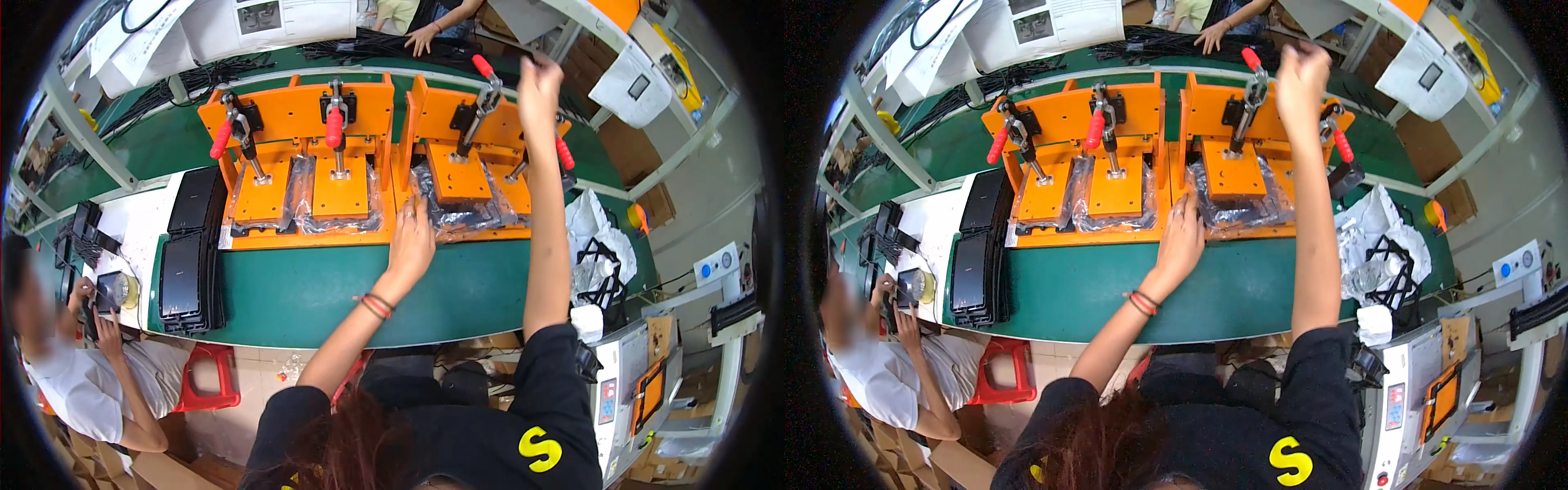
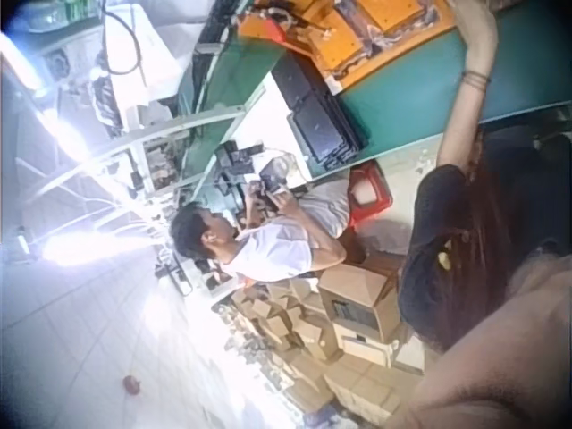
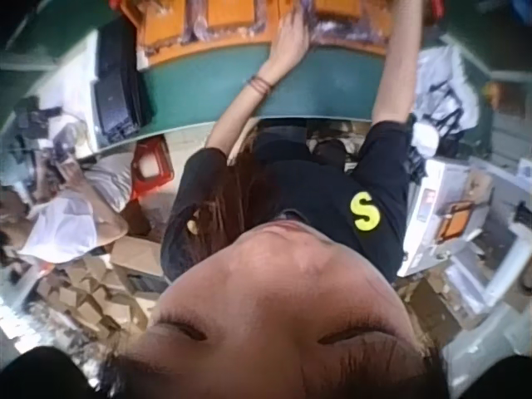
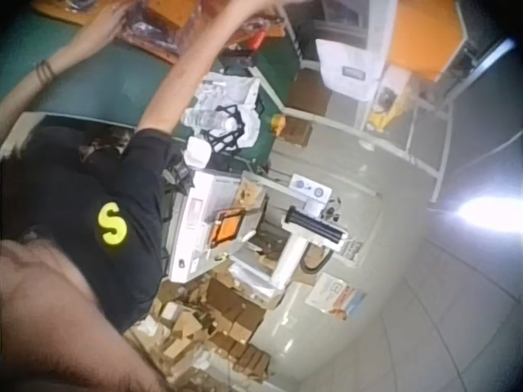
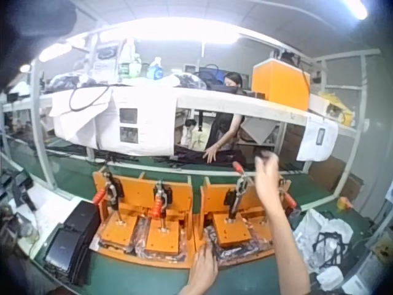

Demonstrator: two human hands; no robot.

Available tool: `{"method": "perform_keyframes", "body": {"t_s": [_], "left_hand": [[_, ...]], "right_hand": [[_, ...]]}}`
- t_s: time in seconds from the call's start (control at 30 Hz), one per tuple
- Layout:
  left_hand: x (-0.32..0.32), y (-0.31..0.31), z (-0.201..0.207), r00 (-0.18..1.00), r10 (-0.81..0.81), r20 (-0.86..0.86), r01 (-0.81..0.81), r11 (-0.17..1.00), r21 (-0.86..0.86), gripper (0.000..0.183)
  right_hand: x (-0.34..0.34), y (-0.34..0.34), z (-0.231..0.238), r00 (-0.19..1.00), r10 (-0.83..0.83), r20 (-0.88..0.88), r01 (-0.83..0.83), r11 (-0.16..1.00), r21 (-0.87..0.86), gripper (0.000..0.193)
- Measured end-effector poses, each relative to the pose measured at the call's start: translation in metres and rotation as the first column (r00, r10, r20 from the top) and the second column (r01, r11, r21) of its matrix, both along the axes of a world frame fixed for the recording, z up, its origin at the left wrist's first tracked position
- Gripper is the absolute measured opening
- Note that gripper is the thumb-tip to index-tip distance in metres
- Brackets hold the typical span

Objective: The person assembles black rectangular electronic devices by attaching frames and placing them into orange clamping jigs. They retrieve components from cardboard boxes, align parts by hand, and secure them using the jigs' levers.

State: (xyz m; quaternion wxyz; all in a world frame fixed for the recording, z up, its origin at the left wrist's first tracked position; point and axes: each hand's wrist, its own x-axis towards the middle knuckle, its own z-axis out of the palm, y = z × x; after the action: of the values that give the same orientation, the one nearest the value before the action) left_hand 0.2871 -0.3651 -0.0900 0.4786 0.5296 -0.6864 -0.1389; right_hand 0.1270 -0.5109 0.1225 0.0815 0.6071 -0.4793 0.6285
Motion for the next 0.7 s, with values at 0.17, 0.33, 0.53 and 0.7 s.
{"method": "perform_keyframes", "body": {"t_s": [0.17,0.33,0.53,0.7], "left_hand": [[-0.006,-0.051,-0.008,0.988,-0.154,-0.009,0.142,0.888,0.437,0.044],[-0.014,-0.054,-0.009,0.988,0.036,-0.148,0.024,0.924,0.382,0.043],[-0.008,-0.072,-0.025,0.607,-0.026,-0.794,0.417,0.861,0.291,0.045],[-0.009,-0.079,-0.025,0.482,-0.099,-0.870,0.473,0.866,0.164,0.050]], "right_hand": [[-0.022,0.122,-0.110,0.938,-0.167,-0.304,0.277,0.888,0.368,0.016],[-0.060,0.095,-0.194,0.870,-0.233,-0.434,0.421,0.810,0.408,0.020],[-0.086,0.033,-0.208,0.958,0.032,-0.285,0.171,0.734,0.657,0.024],[-0.095,0.031,-0.218,0.975,0.084,-0.206,0.062,0.786,0.615,0.021]]}}
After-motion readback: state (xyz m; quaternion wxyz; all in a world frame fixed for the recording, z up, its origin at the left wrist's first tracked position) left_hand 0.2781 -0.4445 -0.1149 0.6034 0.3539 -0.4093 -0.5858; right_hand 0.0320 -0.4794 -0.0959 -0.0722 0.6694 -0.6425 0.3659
